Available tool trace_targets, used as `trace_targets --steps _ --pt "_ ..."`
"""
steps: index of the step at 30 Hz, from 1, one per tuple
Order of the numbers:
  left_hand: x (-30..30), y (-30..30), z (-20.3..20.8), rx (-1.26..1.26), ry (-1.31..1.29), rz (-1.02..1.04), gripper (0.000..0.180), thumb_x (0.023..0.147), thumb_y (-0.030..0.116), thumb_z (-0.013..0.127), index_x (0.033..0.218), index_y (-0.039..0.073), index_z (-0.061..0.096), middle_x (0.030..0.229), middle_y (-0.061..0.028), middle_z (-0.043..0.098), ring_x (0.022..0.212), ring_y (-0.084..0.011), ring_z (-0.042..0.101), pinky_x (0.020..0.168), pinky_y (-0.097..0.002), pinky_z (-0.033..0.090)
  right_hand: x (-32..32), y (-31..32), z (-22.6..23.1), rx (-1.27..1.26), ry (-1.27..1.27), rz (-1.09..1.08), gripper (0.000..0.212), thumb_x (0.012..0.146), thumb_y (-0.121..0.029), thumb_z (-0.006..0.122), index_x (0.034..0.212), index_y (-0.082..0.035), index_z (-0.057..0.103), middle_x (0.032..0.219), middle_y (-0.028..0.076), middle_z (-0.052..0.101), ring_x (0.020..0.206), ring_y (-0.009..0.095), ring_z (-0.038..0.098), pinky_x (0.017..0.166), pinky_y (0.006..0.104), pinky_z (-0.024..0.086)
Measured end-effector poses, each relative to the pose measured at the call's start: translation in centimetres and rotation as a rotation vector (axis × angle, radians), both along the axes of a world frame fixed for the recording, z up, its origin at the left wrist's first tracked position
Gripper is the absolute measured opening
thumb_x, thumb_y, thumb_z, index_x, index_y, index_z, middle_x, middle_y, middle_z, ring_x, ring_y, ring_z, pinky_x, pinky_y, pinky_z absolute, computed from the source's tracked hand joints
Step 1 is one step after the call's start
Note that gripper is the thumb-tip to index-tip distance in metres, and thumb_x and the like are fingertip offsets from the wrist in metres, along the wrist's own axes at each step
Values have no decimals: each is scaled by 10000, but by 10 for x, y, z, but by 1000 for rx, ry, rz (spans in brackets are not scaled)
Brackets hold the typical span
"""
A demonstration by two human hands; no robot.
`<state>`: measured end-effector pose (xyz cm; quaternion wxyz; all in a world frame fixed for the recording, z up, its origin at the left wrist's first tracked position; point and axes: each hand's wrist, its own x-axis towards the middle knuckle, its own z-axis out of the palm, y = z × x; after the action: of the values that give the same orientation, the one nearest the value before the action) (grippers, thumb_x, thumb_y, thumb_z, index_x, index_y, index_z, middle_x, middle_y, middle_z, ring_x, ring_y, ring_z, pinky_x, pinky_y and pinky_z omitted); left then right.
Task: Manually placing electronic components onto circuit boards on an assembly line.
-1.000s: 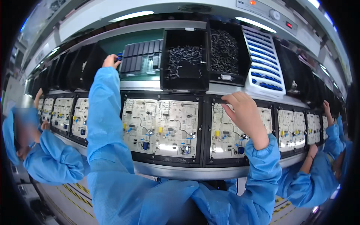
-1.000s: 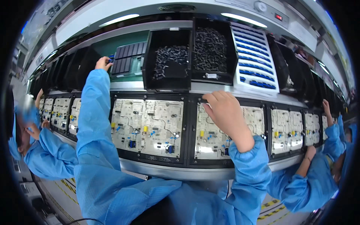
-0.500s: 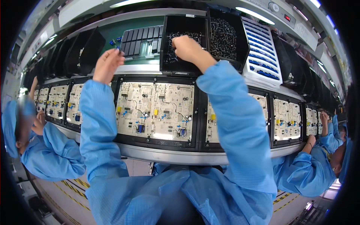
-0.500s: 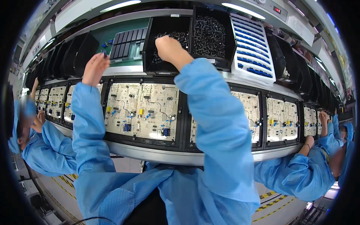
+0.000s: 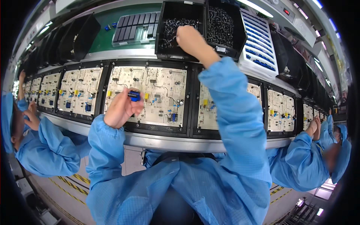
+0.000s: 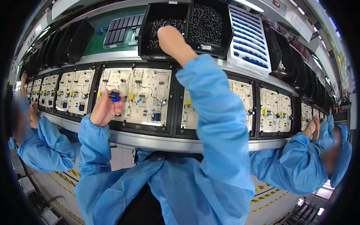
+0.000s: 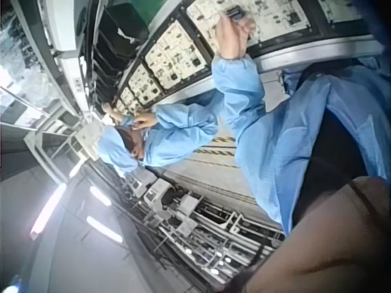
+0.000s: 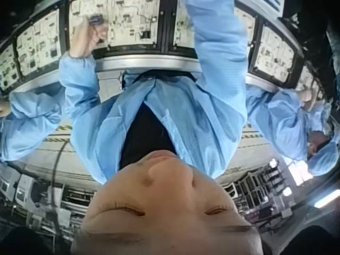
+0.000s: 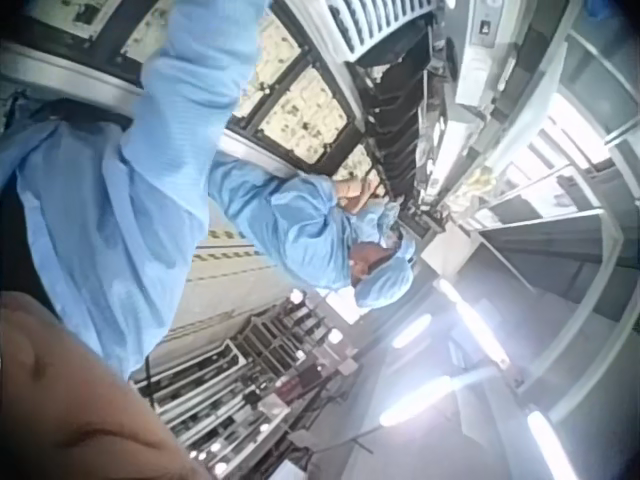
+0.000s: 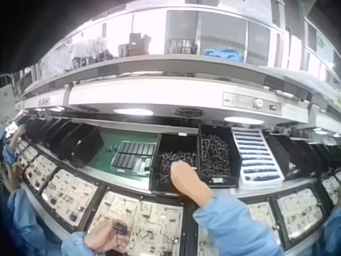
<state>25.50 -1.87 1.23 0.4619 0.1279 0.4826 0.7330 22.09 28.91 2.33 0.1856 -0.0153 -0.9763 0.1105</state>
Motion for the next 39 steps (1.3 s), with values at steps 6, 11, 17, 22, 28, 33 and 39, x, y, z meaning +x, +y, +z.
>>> trace_targets --steps 6,11,17,22,28,33,39 --pt "29 54 -3 103 12 -99 345 932 253 364 1123 -24 442 911 -129 590 723 -154 575 642 -259 476 145 12 62 -338 89 4 85 756 -35 575 824 -4 534 727 91 590 670 157 593 620 245 454" --pt "44 89 10 145 85 -196 272 802 1 556 1064 4 484 913 -56 544 810 -115 551 693 -233 453 270 35 33 -466 21 -299 72 794 -2 558 863 18 554 760 53 592 695 89 560 657 205 442" --pt "70 131 11 26 157 -323 369 739 -35 614 1080 11 480 978 -32 523 873 -94 525 756 -223 447 388 37 -21 -874 124 -625 184 779 24 585 962 6 588 805 40 602 715 62 553 646 186 434" --pt "102 167 21 72 159 -406 372 769 38 619 1116 5 487 968 -47 544 895 -110 534 802 -238 437 418 36 -18 -697 32 -701 209 768 32 604 976 16 598 808 27 585 734 68 556 667 188 444" --pt "131 185 6 26 195 -443 356 784 58 613 1113 -6 490 944 -54 553 894 -115 534 786 -226 431 405 38 -17 -520 4 -632 195 680 20 652 867 -22 616 796 85 601 705 169 571 659 260 453" --pt "132 186 -5 24 132 -471 281 824 12 518 1099 -22 467 919 -78 555 783 -130 554 735 -254 460 398 44 -32 -207 42 -433 195 637 -21 674 822 -47 621 824 70 580 813 256 525 716 334 427" --pt "131 185 -9 46 146 -484 259 875 88 466 1109 -21 476 883 -87 568 769 -132 554 739 -263 466 397 47 -31 -196 13 -425 192 640 -15 666 825 -46 623 833 68 584 814 249 532 725 332 428"
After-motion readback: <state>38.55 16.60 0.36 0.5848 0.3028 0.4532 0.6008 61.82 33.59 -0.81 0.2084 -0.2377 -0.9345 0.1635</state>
